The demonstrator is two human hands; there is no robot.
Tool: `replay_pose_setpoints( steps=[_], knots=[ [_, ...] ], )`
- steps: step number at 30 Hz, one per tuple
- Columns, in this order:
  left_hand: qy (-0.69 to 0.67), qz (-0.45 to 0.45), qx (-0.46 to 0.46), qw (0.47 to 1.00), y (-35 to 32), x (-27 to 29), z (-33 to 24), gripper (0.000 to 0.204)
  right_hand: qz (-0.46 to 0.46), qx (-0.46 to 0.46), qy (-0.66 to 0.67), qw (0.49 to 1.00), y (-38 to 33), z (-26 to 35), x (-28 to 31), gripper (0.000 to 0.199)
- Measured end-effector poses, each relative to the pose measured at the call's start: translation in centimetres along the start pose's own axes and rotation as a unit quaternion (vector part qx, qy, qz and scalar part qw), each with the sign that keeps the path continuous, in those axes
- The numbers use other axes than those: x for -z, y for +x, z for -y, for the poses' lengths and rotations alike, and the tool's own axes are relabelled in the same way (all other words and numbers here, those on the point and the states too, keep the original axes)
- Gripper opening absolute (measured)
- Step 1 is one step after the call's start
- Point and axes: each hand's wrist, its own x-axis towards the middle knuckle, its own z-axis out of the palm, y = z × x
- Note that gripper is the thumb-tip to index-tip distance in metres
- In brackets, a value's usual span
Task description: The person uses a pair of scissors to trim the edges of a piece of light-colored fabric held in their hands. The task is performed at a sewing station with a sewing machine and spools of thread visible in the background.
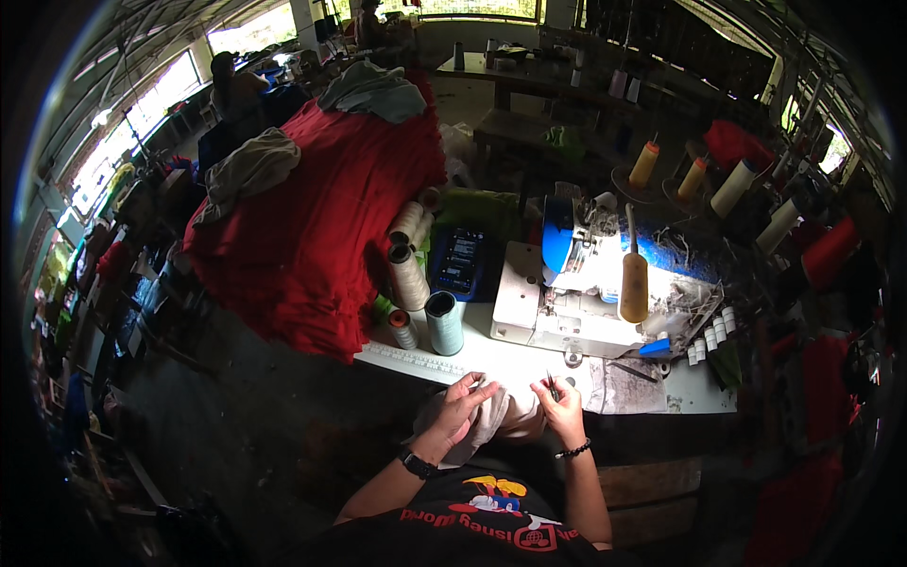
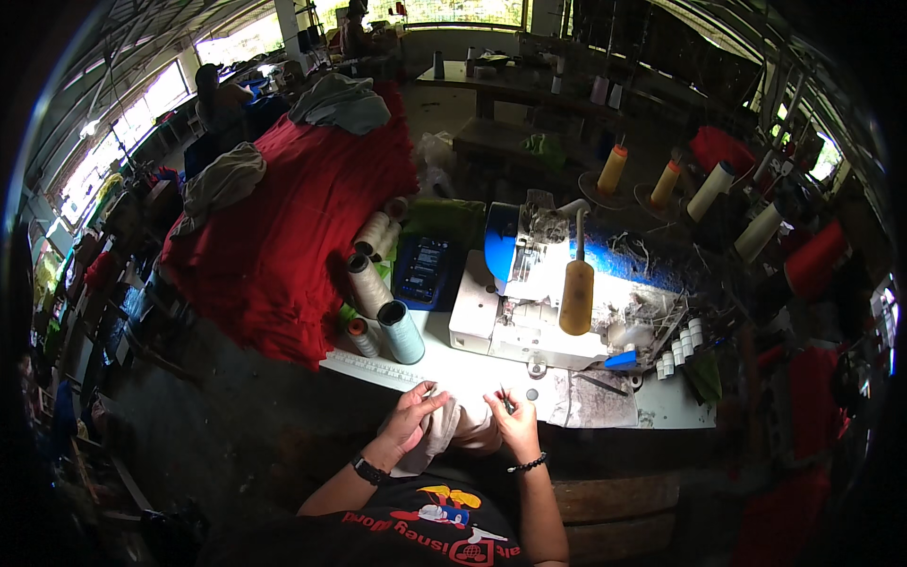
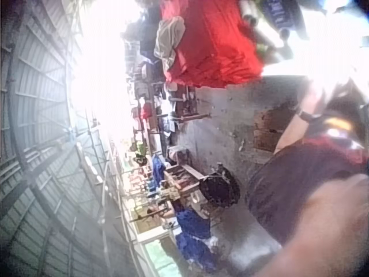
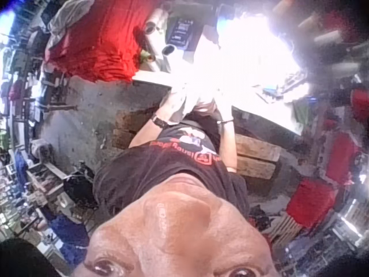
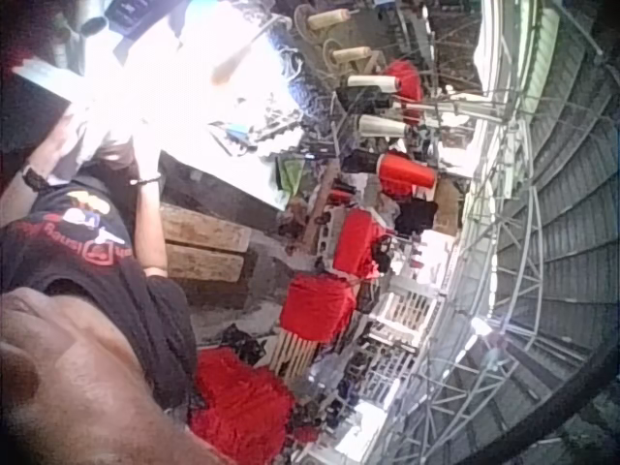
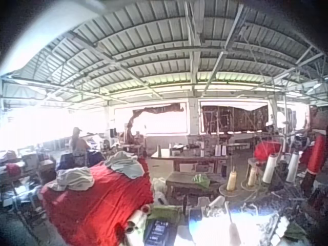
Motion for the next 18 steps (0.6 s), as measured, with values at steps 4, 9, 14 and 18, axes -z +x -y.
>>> replay_pose_setpoints(
  steps=[4,9,14,18],
  knots=[
    [-0.005,0.008,-0.003,1.0,0.1,-0.1,0.0,0.025,-0.007,0.03,-0.008,0.999,0.2,-0.4,0.1,0.012],
    [0.008,-0.004,-0.048,0.999,0.8,-0.3,0.5,0.026,-0.079,-0.007,-0.046,0.996,0.3,0.0,-0.1,0.021],
    [0.038,-0.01,-0.042,0.998,0.8,-1.8,-1.4,0.035,-0.057,0.091,-0.022,0.994,-0.8,3.8,-1.1,0.028],
    [0.041,0.005,-0.045,0.998,1.2,-1.9,-1.5,0.042,0.095,-0.039,0.169,0.98,-2.5,4.7,-1.8,0.047]
  ],
)
